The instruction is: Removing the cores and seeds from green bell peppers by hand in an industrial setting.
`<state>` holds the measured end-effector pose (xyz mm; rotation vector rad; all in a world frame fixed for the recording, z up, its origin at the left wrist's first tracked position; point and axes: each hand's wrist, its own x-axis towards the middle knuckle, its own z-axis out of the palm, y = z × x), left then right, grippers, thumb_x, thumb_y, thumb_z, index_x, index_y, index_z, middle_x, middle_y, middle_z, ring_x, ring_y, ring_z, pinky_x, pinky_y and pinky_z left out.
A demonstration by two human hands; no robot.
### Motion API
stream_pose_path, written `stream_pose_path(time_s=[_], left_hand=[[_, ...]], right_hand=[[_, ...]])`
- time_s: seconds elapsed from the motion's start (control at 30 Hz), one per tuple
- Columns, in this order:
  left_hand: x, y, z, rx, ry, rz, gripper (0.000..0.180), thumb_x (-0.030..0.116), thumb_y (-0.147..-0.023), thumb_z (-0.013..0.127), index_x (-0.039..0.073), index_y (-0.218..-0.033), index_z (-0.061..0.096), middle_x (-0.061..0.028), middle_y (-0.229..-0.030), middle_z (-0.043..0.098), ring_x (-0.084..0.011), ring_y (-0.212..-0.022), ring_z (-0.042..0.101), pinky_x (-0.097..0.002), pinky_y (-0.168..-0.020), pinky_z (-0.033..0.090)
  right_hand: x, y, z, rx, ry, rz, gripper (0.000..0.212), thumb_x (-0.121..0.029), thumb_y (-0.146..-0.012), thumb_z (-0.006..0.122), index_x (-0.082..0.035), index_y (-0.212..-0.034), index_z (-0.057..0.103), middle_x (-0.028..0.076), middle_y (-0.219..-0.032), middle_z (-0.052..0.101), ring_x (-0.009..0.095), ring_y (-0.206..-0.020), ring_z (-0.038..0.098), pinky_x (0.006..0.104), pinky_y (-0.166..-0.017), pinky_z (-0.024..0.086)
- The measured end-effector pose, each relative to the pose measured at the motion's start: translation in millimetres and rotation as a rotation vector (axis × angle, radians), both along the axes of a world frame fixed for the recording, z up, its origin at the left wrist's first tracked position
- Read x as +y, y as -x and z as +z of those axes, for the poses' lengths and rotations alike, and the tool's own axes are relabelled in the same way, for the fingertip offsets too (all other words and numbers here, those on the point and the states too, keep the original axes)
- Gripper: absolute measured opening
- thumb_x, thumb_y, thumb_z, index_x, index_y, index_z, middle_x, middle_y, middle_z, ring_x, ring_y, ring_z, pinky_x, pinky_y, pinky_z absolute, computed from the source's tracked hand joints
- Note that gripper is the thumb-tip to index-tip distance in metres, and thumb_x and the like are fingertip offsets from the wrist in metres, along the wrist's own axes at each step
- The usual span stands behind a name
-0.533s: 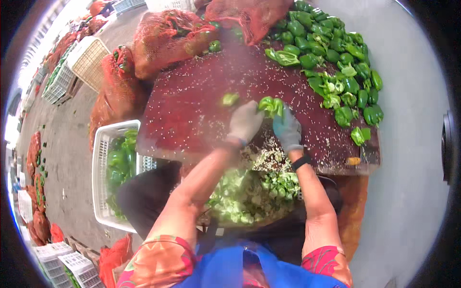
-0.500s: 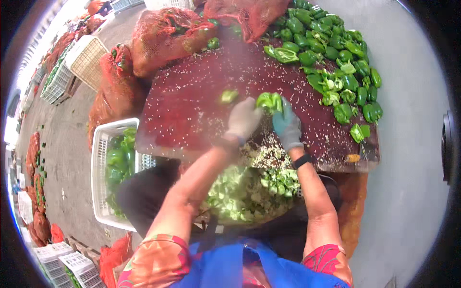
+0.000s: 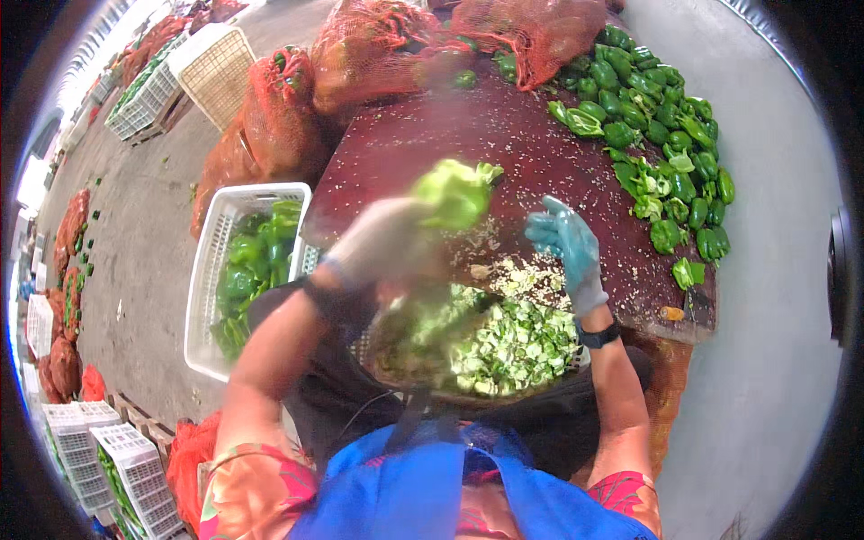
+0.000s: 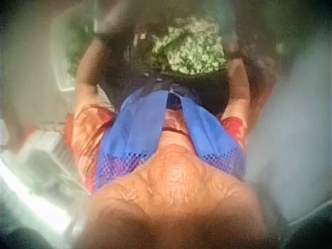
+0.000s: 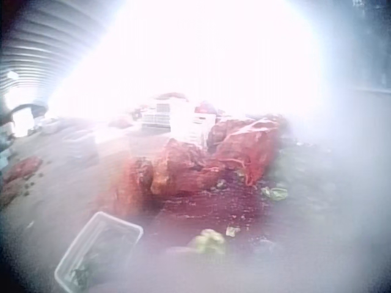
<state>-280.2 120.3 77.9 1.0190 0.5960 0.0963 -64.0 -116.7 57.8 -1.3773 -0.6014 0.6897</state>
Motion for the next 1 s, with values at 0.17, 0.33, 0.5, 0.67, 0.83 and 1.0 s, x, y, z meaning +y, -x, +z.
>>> stream_pose_path(time_s=[0.17, 0.33, 0.5, 0.67, 0.83, 1.0], left_hand=[[52.6, 141.4, 75.2, 0.331, -0.631, 0.439, 0.027, 0.029, -0.096, 0.061, 0.004, -0.102, 0.070, 0.0019, -0.072, 0.060, -0.0069, -0.057, 0.054, -0.0228, -0.051, 0.041], [99.9, 233.5, 72.6, 0.924, -1.108, 0.446, 0.025, 0.030, -0.098, 0.063, 0.006, -0.091, 0.070, 0.0032, -0.066, 0.057, -0.0070, -0.051, 0.050, -0.0265, -0.048, 0.041], [73.8, 104.4, 31.2, 0.304, -1.244, 0.179, 0.019, 0.021, -0.094, 0.069, 0.002, -0.089, 0.069, -0.0022, -0.070, 0.059, -0.0085, -0.061, 0.056, -0.0292, -0.057, 0.048], [18.0, -90.0, -9.7, 0.283, -1.227, -0.024, 0.040, 0.040, -0.091, 0.069, 0.002, -0.104, 0.068, -0.0176, -0.096, 0.072, -0.0286, -0.093, 0.070, -0.0385, -0.083, 0.052], [11.7, -172.8, -49.6, 0.498, -1.537, -0.049, 0.033, 0.032, -0.098, 0.054, 0.005, -0.109, 0.070, -0.0210, -0.106, 0.072, -0.0364, -0.104, 0.069, -0.0469, -0.085, 0.057], [-9.1, -184.0, -52.1, 0.215, -1.478, -0.238, 0.023, 0.022, -0.086, 0.065, 0.009, -0.103, 0.074, -0.0181, -0.100, 0.073, -0.0360, -0.097, 0.071, -0.0469, -0.084, 0.058]], right_hand=[[-43.6, 0.5, -8.9, -0.391, -0.012, 0.182, 0.051, -0.036, -0.108, 0.044, 0.000, -0.144, 0.051, 0.014, -0.118, 0.070, 0.021, -0.100, 0.070, 0.0340, -0.088, 0.054], [-46.4, -11.8, -24.2, -0.037, 0.216, 0.059, 0.050, -0.035, -0.107, 0.045, -0.002, -0.145, 0.050, 0.014, -0.121, 0.069, 0.021, -0.101, 0.069, 0.0338, -0.087, 0.054], [-27.2, -19.5, -39.1, 0.080, 0.179, 0.019, 0.055, -0.038, -0.105, 0.050, -0.003, -0.148, 0.047, 0.015, -0.123, 0.067, 0.021, -0.100, 0.070, 0.0320, -0.085, 0.054], [-4.8, -30.9, -49.5, 0.178, 0.165, 0.013, 0.061, -0.044, -0.104, 0.050, -0.006, -0.151, 0.042, 0.016, -0.125, 0.063, 0.024, -0.102, 0.069, 0.0341, -0.081, 0.055], [26.5, -30.8, -60.6, 0.297, 0.184, 0.072, 0.063, -0.048, -0.105, 0.044, -0.006, -0.152, 0.039, 0.020, -0.130, 0.061, 0.028, -0.109, 0.066, 0.0378, -0.085, 0.055], [18.9, -63.8, -68.1, 0.396, 0.315, 0.012, 0.077, -0.064, -0.101, 0.041, -0.010, -0.156, 0.033, 0.019, -0.134, 0.059, 0.030, -0.113, 0.063, 0.0434, -0.088, 0.054]])
